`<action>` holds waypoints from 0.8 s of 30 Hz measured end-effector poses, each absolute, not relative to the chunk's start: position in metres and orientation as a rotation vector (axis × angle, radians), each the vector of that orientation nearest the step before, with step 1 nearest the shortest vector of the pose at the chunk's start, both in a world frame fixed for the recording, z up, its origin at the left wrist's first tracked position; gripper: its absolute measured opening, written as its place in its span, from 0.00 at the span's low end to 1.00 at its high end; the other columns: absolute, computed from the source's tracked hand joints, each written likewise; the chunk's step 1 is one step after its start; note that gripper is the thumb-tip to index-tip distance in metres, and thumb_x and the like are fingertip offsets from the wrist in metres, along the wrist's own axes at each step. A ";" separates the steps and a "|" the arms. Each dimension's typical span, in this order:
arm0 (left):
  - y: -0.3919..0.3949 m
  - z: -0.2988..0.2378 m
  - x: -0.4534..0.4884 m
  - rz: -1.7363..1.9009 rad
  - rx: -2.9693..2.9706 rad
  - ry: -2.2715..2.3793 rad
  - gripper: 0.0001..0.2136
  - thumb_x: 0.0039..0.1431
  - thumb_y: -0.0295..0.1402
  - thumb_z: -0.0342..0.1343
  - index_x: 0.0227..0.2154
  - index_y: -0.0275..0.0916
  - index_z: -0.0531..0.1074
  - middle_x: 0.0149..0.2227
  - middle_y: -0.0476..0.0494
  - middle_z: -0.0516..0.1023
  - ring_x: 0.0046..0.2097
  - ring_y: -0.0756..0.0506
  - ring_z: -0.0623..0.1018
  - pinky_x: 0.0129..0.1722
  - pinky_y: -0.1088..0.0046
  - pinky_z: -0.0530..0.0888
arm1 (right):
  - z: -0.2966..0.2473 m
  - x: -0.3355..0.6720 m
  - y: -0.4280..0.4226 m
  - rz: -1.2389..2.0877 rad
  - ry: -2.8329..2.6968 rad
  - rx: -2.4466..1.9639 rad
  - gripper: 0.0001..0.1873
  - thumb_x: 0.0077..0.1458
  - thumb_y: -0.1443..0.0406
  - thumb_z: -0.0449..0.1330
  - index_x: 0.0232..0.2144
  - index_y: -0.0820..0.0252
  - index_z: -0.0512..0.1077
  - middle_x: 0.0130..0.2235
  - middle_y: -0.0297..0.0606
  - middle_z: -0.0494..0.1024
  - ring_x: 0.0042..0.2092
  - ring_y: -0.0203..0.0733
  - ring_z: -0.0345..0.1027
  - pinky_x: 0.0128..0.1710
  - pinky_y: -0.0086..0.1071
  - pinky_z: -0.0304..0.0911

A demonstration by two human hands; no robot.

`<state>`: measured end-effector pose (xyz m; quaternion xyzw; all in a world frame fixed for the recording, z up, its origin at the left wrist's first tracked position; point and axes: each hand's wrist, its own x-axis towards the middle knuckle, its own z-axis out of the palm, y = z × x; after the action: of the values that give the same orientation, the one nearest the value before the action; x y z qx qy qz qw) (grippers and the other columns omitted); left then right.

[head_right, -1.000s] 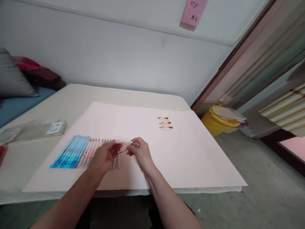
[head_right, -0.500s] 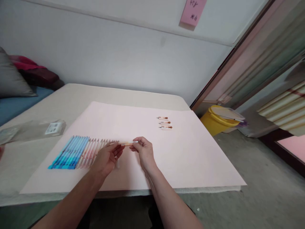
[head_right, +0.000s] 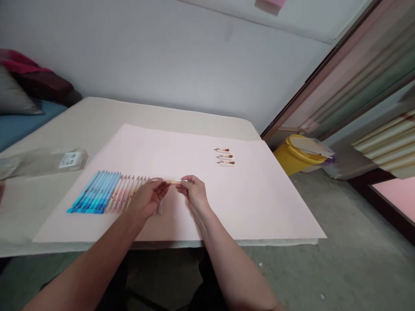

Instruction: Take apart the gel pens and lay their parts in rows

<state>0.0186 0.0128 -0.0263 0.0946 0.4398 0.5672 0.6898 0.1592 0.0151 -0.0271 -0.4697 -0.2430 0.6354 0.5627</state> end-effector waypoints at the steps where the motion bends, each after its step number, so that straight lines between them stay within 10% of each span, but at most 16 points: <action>1: 0.012 -0.024 0.019 1.244 0.249 0.980 0.03 0.49 0.23 0.58 0.26 0.34 0.69 0.29 0.43 0.76 0.32 0.50 0.77 0.34 0.75 0.74 | -0.027 0.161 0.016 1.529 -0.541 -1.091 0.08 0.37 0.72 0.65 0.24 0.63 0.69 0.21 0.34 0.73 0.24 0.34 0.70 0.26 0.26 0.66; 18: -0.035 -0.058 0.026 0.095 2.248 1.145 0.09 0.48 0.22 0.48 0.31 0.39 0.68 0.36 0.39 0.72 0.38 0.42 0.72 0.39 0.66 0.64 | -0.024 0.190 0.028 1.633 -0.266 -0.950 0.07 0.44 0.76 0.60 0.24 0.61 0.68 0.22 0.33 0.72 0.25 0.31 0.69 0.26 0.22 0.67; 24: -0.020 -0.041 0.031 0.394 2.068 1.237 0.06 0.48 0.23 0.49 0.23 0.39 0.68 0.27 0.43 0.72 0.31 0.44 0.71 0.33 0.69 0.64 | -0.020 0.185 0.024 1.667 -0.223 -0.925 0.07 0.44 0.76 0.60 0.25 0.62 0.69 0.22 0.34 0.73 0.25 0.31 0.69 0.25 0.22 0.66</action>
<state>0.0307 -0.0201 -0.0411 0.7957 0.4759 0.1517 0.3426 0.1855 0.0241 -0.0202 -0.3946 -0.0950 0.7114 0.5738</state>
